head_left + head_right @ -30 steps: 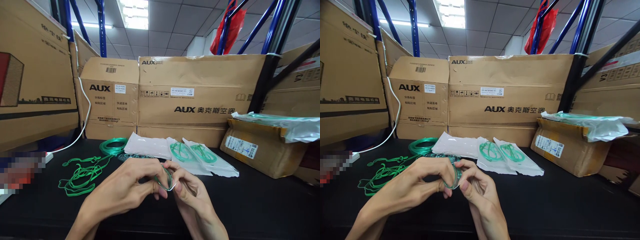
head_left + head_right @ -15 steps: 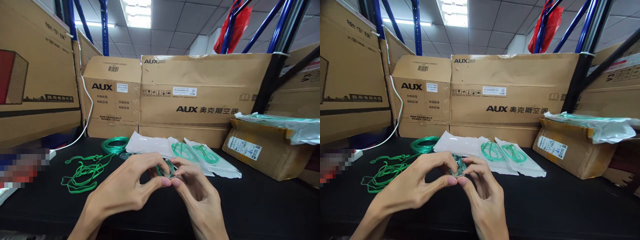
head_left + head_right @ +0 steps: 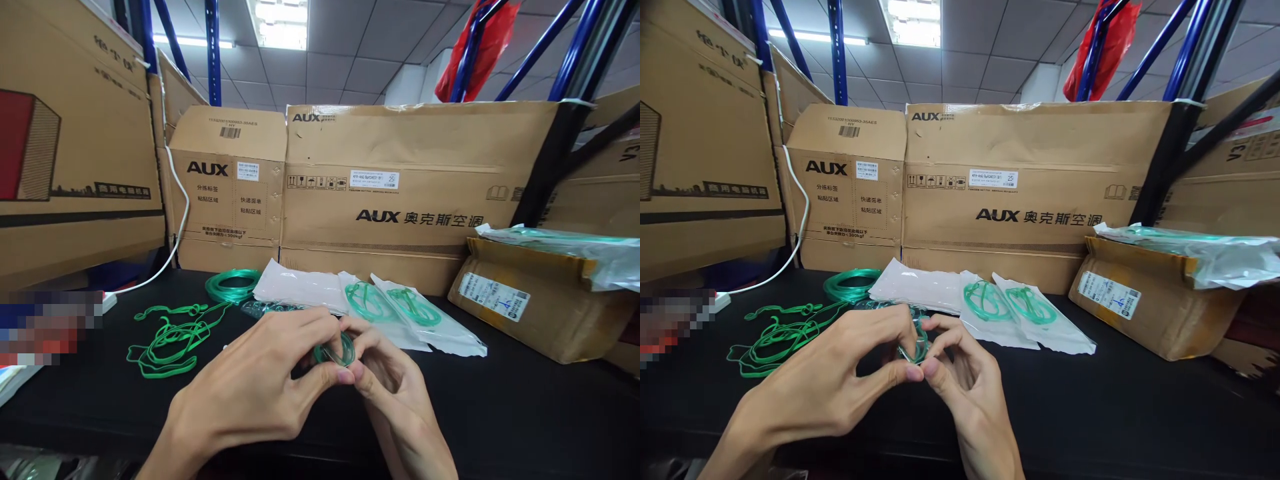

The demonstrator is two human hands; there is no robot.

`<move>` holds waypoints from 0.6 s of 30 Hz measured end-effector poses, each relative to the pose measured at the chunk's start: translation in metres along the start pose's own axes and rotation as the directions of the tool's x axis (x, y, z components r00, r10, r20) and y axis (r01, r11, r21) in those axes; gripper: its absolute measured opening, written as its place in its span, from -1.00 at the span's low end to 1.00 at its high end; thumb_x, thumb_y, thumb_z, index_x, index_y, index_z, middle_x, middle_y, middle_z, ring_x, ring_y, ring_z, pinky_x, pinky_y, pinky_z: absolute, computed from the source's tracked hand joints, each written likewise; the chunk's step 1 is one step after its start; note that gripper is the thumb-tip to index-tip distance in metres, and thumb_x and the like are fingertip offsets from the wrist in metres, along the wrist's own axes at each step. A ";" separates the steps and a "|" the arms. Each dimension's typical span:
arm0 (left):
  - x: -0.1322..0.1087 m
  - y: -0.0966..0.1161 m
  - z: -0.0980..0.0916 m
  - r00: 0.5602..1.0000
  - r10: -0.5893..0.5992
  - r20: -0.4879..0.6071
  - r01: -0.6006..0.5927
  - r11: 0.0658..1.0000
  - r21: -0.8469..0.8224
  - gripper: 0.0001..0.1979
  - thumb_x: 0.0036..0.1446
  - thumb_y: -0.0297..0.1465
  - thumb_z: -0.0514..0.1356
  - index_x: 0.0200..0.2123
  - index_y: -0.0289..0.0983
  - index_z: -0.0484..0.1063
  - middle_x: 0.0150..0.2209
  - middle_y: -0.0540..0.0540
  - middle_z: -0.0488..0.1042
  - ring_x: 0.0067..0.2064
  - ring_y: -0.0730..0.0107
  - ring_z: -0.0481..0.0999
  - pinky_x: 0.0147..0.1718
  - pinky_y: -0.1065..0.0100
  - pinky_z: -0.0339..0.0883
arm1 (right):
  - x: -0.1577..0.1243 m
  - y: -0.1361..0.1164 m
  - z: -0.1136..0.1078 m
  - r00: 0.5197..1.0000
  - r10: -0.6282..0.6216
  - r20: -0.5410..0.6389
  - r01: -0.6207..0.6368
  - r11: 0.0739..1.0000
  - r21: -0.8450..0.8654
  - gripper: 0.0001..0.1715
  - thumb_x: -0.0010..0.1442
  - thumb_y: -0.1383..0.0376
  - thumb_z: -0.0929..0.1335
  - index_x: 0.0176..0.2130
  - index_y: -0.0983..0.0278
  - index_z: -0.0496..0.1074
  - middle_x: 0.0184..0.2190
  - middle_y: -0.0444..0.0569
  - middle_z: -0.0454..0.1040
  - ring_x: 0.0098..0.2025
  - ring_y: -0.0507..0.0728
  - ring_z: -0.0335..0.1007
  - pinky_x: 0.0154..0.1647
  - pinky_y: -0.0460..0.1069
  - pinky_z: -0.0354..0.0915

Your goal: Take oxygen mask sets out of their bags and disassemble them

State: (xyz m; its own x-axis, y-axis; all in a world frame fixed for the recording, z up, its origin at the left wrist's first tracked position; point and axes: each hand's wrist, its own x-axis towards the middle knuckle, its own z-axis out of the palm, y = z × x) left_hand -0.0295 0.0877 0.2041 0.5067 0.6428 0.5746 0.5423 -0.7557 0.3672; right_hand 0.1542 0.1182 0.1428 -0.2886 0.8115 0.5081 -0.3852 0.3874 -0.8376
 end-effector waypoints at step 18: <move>0.001 -0.018 -0.011 0.974 -0.051 -0.220 0.001 0.976 -0.219 -0.80 0.37 -0.30 0.20 -0.34 -0.22 0.36 -0.36 0.06 0.37 -0.32 0.45 0.36 -0.31 0.44 0.25 | 0.036 -0.019 0.021 0.994 -0.027 0.109 0.040 0.993 -0.113 -0.76 0.24 0.11 0.48 -0.08 0.07 0.56 -0.09 -0.10 0.55 0.00 0.14 0.47 0.04 -0.01 0.36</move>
State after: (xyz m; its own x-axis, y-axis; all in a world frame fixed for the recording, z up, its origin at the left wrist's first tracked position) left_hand -0.0460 0.1001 0.2063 0.3183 0.6368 0.7023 0.3829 -0.7641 0.5192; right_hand 0.1326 0.1304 0.1811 -0.3719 0.7482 0.5495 -0.2950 0.4661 -0.8341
